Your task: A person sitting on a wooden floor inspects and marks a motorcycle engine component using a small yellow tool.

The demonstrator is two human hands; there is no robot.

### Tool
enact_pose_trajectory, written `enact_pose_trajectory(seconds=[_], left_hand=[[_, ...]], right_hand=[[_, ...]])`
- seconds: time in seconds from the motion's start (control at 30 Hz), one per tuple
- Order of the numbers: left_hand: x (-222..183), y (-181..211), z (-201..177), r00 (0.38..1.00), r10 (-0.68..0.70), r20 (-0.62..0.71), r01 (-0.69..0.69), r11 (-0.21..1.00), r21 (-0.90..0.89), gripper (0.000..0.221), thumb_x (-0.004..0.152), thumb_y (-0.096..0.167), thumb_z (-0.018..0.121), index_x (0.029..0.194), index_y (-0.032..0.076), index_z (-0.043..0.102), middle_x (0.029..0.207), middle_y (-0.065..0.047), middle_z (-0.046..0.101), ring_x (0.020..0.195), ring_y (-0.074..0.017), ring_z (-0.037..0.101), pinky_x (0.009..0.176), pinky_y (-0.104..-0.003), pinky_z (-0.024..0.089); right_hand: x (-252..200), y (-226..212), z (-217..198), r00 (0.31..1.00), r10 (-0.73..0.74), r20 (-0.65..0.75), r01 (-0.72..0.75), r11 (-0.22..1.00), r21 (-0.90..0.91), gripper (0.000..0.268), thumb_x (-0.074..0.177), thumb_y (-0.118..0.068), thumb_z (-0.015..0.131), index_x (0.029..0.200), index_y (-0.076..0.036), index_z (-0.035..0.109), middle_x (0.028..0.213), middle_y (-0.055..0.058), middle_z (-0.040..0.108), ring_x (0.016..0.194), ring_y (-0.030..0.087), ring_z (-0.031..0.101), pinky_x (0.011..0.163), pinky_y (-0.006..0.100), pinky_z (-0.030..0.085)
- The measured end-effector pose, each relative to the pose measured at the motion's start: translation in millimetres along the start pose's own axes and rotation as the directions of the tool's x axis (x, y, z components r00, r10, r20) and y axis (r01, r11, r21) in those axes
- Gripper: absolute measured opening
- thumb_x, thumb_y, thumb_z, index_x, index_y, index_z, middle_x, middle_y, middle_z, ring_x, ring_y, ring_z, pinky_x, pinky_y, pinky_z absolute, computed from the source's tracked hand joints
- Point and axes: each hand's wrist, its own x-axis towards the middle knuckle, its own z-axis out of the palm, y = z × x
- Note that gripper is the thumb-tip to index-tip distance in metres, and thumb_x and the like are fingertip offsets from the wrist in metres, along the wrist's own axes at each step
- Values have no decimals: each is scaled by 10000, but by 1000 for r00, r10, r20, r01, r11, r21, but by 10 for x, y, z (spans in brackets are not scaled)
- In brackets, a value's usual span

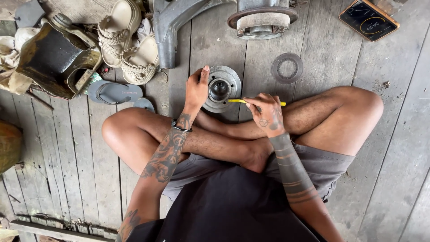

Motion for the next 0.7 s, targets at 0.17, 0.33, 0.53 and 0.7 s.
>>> enact_pose_trajectory(seconds=[0.17, 0.33, 0.53, 0.7], left_hand=[[26, 41, -13, 999, 43, 4, -43, 999, -7, 530, 1047, 491, 433, 862, 71, 697, 661, -134, 598, 732, -297, 622, 728, -473, 468], [72, -46, -16, 999, 51, 3, -51, 999, -7, 540, 1056, 490, 420, 836, 75, 687, 617, -132, 562, 680, -293, 593, 705, -476, 453], [114, -81, -13, 997, 70, 25, -70, 997, 17, 519, 1064, 479, 441, 939, 75, 742, 609, -96, 565, 666, -262, 594, 685, -452, 457], [156, -195, 3, 998, 47, 36, -48, 999, 22, 521, 1050, 515, 449, 1055, 102, 766, 656, -115, 614, 733, -283, 647, 728, -470, 483]], right_hand=[[117, -421, 244, 998, -67, -4, 67, 998, 8, 105, 877, -203, 738, 914, -294, 776, 747, -17, 631, 775, 235, 660, 771, 385, 453], [121, -99, -14, 999, -40, -20, 40, 999, -11, 115, 930, -248, 707, 963, -334, 777, 712, -27, 574, 709, 240, 633, 745, 391, 452], [128, -156, 72, 989, -145, -14, 145, 989, 2, 134, 964, -243, 667, 867, -268, 757, 720, -17, 580, 705, 238, 614, 714, 378, 421], [130, 217, -94, 997, -73, -10, 73, 997, 2, 136, 967, -202, 682, 1034, -280, 771, 766, -21, 602, 741, 229, 630, 745, 363, 421]])
